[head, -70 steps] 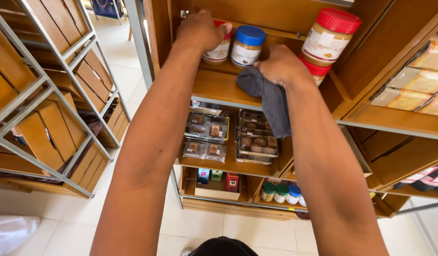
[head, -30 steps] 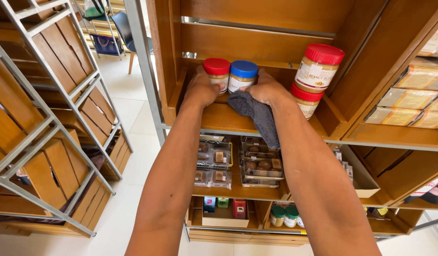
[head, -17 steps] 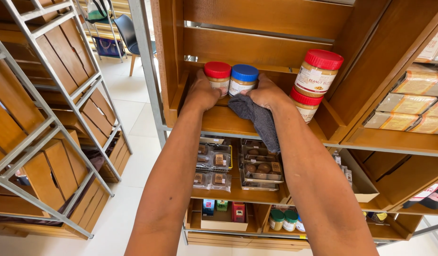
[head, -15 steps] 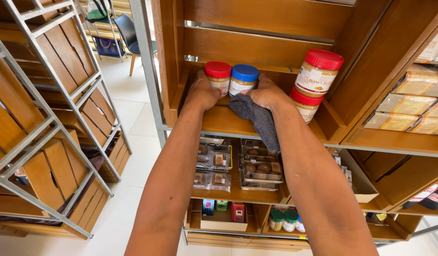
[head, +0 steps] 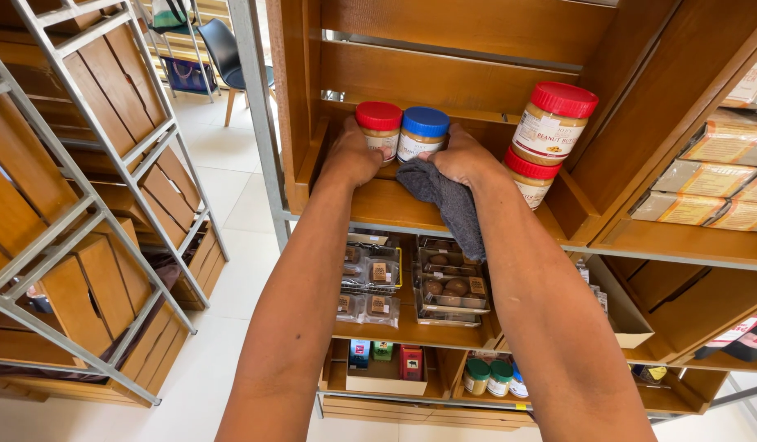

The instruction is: Cleaning and wiping down jars of peanut butter on a grocery store shelf using a cloth.

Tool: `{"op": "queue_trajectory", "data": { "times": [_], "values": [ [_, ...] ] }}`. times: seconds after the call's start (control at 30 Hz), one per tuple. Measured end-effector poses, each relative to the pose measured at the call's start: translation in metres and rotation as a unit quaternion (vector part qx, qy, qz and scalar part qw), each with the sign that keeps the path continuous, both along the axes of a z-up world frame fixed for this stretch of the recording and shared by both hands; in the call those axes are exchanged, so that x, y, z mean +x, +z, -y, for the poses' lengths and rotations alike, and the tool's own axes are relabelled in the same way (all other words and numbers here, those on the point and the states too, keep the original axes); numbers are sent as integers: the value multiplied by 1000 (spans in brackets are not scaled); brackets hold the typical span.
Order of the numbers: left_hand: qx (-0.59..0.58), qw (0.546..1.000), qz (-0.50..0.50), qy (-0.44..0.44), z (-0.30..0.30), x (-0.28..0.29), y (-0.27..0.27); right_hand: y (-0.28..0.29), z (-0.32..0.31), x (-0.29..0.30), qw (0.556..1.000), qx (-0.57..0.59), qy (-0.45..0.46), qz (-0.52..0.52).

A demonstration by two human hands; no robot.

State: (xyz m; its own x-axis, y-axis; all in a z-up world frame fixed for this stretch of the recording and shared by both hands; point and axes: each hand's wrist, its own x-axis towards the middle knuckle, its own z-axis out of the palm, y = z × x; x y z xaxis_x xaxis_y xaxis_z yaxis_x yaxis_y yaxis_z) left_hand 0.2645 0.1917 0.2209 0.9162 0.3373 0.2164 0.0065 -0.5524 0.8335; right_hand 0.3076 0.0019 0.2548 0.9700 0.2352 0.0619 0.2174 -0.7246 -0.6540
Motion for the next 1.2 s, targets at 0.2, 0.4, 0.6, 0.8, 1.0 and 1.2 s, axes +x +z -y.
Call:
{"op": "queue_trajectory", "data": {
  "times": [0.2, 0.4, 0.6, 0.8, 1.0, 1.2],
  "values": [
    [-6, 1000, 16, -10, -2, 8, -9, -3, 1, 3, 1000, -3, -2, 2],
    [-30, 999, 15, -17, 1, -4, 3, 0, 2, -1, 1000, -8, -5, 4],
    [-31, 999, 40, -16, 0, 1, -2, -9, 4, 10, 999, 13, 13, 39],
    [-32, 998, 47, 3, 5, -11, 5, -4, 3, 0, 999, -16, 4, 47],
    [-14, 992, 121, 38, 5, -18, 11, 29, -2, -84, 990, -78, -93, 76],
    [75, 948, 308, 25, 1, -3, -4, 31, 11, -196, 976, 46, -61, 202]
  ]
}}
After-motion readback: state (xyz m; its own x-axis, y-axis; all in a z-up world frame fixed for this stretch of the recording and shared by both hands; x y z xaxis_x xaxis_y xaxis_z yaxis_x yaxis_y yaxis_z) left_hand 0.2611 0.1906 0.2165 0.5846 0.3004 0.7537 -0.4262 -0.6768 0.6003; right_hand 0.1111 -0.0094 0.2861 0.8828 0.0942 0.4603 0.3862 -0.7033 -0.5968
